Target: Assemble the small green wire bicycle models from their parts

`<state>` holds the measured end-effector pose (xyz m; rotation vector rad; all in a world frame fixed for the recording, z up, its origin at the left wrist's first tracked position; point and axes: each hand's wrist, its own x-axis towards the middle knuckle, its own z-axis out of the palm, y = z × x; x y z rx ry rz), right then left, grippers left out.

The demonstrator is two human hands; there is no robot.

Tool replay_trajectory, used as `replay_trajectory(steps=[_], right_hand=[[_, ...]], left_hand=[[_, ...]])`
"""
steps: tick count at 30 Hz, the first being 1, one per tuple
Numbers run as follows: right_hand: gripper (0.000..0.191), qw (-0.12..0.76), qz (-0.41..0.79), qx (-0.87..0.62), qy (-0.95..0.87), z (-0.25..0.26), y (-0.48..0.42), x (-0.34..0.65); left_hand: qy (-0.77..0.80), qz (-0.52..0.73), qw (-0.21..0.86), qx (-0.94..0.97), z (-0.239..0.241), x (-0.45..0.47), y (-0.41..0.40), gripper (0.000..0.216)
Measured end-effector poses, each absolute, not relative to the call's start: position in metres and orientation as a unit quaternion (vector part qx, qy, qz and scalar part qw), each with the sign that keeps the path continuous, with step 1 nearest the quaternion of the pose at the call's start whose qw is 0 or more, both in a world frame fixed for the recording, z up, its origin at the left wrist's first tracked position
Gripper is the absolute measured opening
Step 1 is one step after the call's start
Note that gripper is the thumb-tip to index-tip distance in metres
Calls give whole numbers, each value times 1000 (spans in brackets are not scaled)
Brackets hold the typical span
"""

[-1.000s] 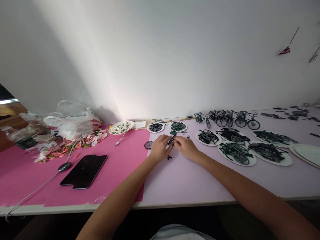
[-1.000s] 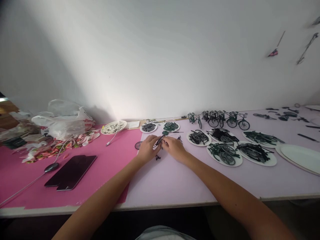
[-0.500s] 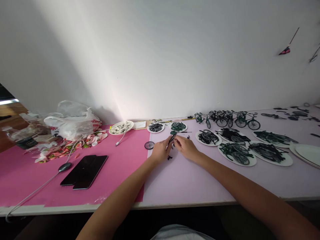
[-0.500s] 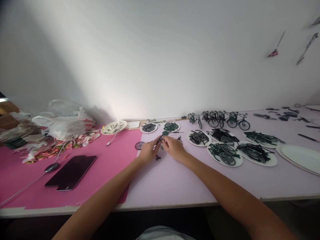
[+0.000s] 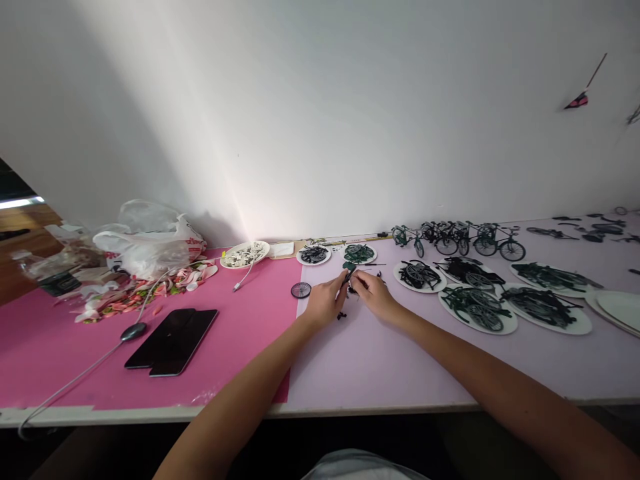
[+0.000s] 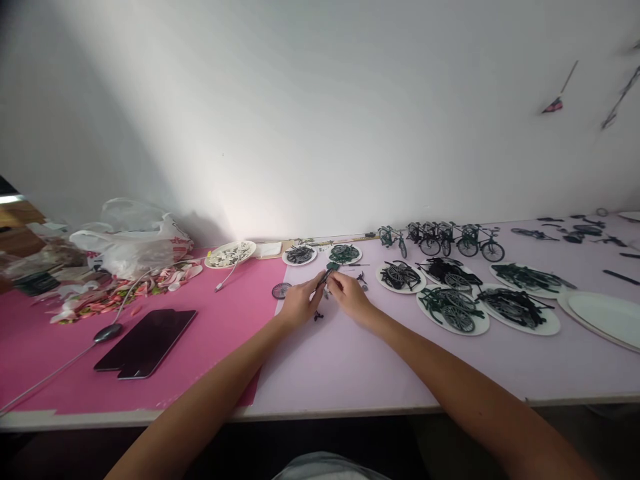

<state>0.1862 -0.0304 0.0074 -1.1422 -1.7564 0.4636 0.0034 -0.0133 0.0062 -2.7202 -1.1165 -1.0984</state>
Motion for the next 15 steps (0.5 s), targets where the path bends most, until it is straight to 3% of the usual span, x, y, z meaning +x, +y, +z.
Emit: replay_trajectory(steps=[6,15], right_hand=[[30,495,248,-462,-693,3,-28,183],[23,392,48,-501,-771,17,-38,189]], left_hand=[[-357,-344,4,-869,7,4,-14,44],[-369,-357,-43,-857,8,5,-14,45]])
